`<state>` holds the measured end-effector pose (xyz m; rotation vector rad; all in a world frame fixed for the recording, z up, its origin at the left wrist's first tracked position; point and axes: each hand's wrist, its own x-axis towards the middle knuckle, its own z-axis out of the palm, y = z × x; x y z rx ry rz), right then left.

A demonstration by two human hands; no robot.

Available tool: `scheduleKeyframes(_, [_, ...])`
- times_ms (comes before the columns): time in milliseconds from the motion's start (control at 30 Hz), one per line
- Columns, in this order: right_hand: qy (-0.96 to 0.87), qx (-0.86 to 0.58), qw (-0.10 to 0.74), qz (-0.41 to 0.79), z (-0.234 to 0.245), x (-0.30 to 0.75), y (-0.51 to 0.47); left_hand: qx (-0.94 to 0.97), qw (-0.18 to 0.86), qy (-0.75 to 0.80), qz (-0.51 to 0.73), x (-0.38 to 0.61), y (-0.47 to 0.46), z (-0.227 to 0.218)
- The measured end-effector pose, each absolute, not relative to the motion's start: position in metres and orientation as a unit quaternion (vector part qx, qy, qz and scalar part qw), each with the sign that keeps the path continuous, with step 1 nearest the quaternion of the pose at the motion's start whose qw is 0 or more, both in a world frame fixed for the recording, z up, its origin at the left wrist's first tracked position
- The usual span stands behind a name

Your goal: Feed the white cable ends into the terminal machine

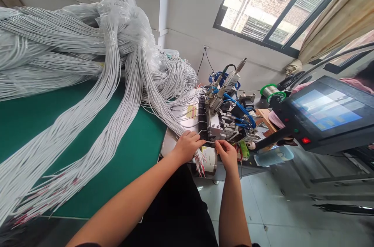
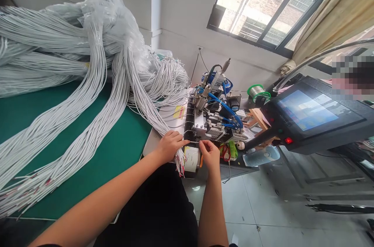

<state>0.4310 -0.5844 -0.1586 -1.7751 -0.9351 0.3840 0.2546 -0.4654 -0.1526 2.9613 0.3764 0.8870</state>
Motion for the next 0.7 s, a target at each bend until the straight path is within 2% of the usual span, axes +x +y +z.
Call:
scheduleKeyframes(133, [-0.405,-0.736,0.515,0.171,-0.165,0.435,-0.579,0.947,0.005,0.136,0.292,0.256,-0.466,-0.155])
scheduleKeyframes(333, [-0.392,-0.689,0.558,0.244,-0.169,0.436,-0.574,0.942,-0.002,0.154,0.299,0.258,-0.467,-0.158])
scheduleKeyframes(500, [-0.306,-0.658,0.613,0.311,-0.177,0.435,-0.569,0.941,-0.002,0.157,0.300,0.258,-0.467,-0.158])
scheduleKeyframes(700, [-0.275,-0.641,0.634,0.335,-0.180,0.428,-0.568,0.941,-0.001,0.159,0.298,0.256,-0.469,-0.153])
